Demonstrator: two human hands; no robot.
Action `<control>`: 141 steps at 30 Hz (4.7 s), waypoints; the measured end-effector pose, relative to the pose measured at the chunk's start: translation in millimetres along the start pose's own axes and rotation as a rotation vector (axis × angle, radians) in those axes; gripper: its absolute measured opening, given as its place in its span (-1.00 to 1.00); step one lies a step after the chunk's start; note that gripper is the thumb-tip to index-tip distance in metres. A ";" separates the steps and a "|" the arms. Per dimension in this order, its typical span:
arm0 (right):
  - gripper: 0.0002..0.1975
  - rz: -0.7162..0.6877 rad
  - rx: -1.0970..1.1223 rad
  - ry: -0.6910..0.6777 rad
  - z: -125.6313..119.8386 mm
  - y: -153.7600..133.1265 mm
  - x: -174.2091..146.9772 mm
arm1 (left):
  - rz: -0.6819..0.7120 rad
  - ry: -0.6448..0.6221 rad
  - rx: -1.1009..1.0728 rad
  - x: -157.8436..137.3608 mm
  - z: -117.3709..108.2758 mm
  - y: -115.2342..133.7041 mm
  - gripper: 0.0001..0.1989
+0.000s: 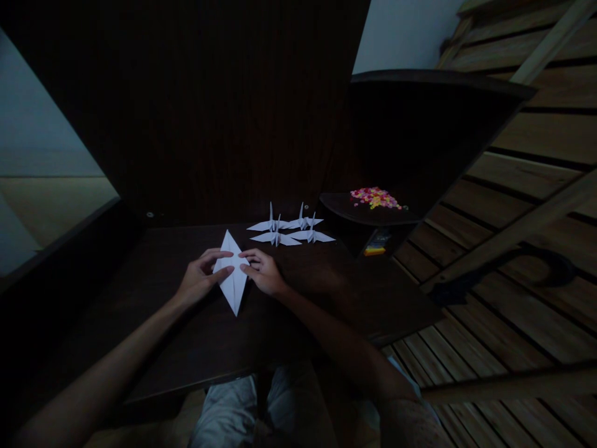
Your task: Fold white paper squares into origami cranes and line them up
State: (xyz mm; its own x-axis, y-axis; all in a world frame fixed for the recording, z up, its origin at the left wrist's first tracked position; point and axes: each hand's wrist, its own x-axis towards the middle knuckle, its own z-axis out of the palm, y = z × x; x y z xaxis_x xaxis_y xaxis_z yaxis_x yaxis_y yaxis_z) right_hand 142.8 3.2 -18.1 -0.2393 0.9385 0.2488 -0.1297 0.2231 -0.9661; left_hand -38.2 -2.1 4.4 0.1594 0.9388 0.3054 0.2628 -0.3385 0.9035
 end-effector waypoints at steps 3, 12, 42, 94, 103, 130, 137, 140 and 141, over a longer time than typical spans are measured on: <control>-0.72 0.000 -0.009 0.012 0.4 -2.3 0.0 | -0.006 0.006 -0.012 -0.1 0.7 0.8 -0.67; -0.71 0.051 0.045 0.014 1.1 -5.7 -0.2 | -0.007 0.021 -0.043 -1.6 1.9 7.0 -0.69; -0.69 0.089 0.128 -0.032 -1.4 -1.9 2.4 | -0.119 0.020 -0.163 -2.3 3.0 5.2 -0.51; -0.64 0.186 0.137 0.029 -1.2 12.4 5.5 | -0.027 -0.016 0.098 -1.7 2.8 1.7 -0.65; -0.70 -0.111 -0.598 0.096 -6.1 14.1 2.0 | 0.126 -0.119 0.419 0.8 3.1 -16.5 -0.72; -0.70 -0.313 -0.950 -0.379 -13.5 9.2 2.5 | 0.040 -0.117 0.486 5.2 -7.8 -15.3 -0.72; -0.70 -0.350 -0.989 -0.411 -16.1 12.0 5.1 | 0.064 -0.113 0.474 5.0 -9.4 -15.5 -0.75; -0.69 -0.371 -1.029 -0.428 -17.6 11.6 5.2 | 0.107 -0.150 0.458 5.3 -9.8 -15.5 -0.77; -0.69 -0.376 -1.041 -0.424 -17.9 11.5 5.1 | 0.124 -0.167 0.450 5.4 -10.0 -15.5 -0.76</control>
State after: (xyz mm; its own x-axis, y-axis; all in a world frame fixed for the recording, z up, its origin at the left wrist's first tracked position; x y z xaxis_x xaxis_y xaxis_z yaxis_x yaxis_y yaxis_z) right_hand 157.3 15.2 -29.2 -0.6788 0.6498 0.3420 0.5386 0.7572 -0.3696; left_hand -50.9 8.9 -5.0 0.3558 0.8793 0.3166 0.6115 -0.4752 0.6327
